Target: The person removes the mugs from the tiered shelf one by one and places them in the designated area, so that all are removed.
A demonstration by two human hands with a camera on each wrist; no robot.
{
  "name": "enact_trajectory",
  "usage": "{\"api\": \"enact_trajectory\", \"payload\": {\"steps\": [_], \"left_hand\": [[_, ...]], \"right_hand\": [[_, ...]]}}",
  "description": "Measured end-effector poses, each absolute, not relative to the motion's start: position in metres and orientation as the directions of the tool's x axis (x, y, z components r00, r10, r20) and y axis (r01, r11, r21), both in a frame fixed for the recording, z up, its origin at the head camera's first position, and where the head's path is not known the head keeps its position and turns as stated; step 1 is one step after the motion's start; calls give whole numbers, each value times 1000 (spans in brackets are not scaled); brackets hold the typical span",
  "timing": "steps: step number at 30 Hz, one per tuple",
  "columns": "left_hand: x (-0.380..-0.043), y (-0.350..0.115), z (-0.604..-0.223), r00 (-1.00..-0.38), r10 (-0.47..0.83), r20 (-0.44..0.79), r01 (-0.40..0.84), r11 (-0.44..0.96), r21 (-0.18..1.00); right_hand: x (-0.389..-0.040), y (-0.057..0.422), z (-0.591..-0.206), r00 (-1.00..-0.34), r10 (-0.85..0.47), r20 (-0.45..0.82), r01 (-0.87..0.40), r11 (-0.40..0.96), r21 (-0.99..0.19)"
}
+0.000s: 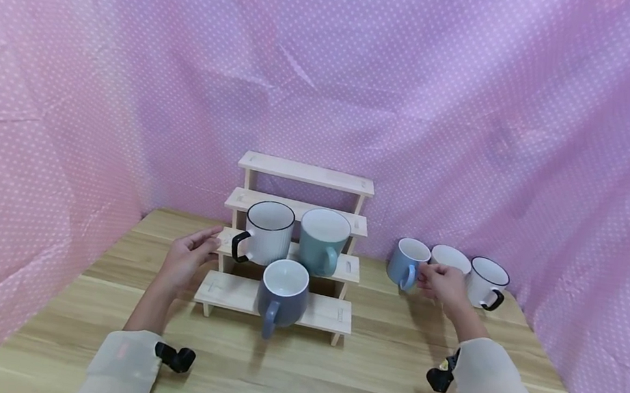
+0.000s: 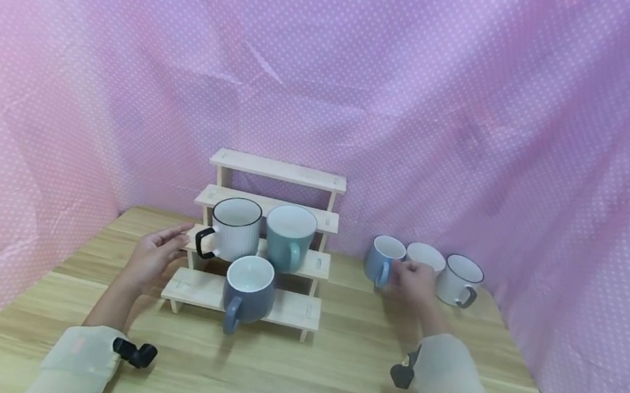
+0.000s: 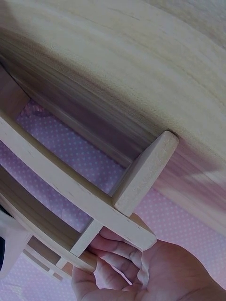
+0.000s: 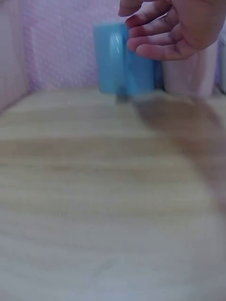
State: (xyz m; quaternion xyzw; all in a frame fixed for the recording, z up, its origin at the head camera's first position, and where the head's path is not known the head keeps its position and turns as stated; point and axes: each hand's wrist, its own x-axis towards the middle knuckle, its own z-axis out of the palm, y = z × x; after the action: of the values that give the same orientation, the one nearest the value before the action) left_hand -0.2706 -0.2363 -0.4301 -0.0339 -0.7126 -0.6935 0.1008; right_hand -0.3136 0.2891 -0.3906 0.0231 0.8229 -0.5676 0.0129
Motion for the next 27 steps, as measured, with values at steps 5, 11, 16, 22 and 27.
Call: {"api": "enact_trajectory", "payload": {"steps": [5,11,16,22,27], "left_hand": [[-270,-236,-429,-976,-104,193,192,15,981],[-270,-235,-428,-973,-106,204,205,6,979],[-271,-236,-429,-973,-97,208,206,24,978],[-270,-235,-429,-975,-95,200,200,17,980],[-269,-235,-427,-976,-97,194,194,11,981]], "right_hand": [[-316,281,-373,-999,-39,10,-23,357,-934],[-310,264,-365,-986,-141,86,-140,433,-890],[-300,248,-359,-970,-202,137,-219,472,-854],[-287,234,-353,-947,-274,168,-296,542,-787],[-277,217,-348,-881,-397,257,-456,567,-686]]}}
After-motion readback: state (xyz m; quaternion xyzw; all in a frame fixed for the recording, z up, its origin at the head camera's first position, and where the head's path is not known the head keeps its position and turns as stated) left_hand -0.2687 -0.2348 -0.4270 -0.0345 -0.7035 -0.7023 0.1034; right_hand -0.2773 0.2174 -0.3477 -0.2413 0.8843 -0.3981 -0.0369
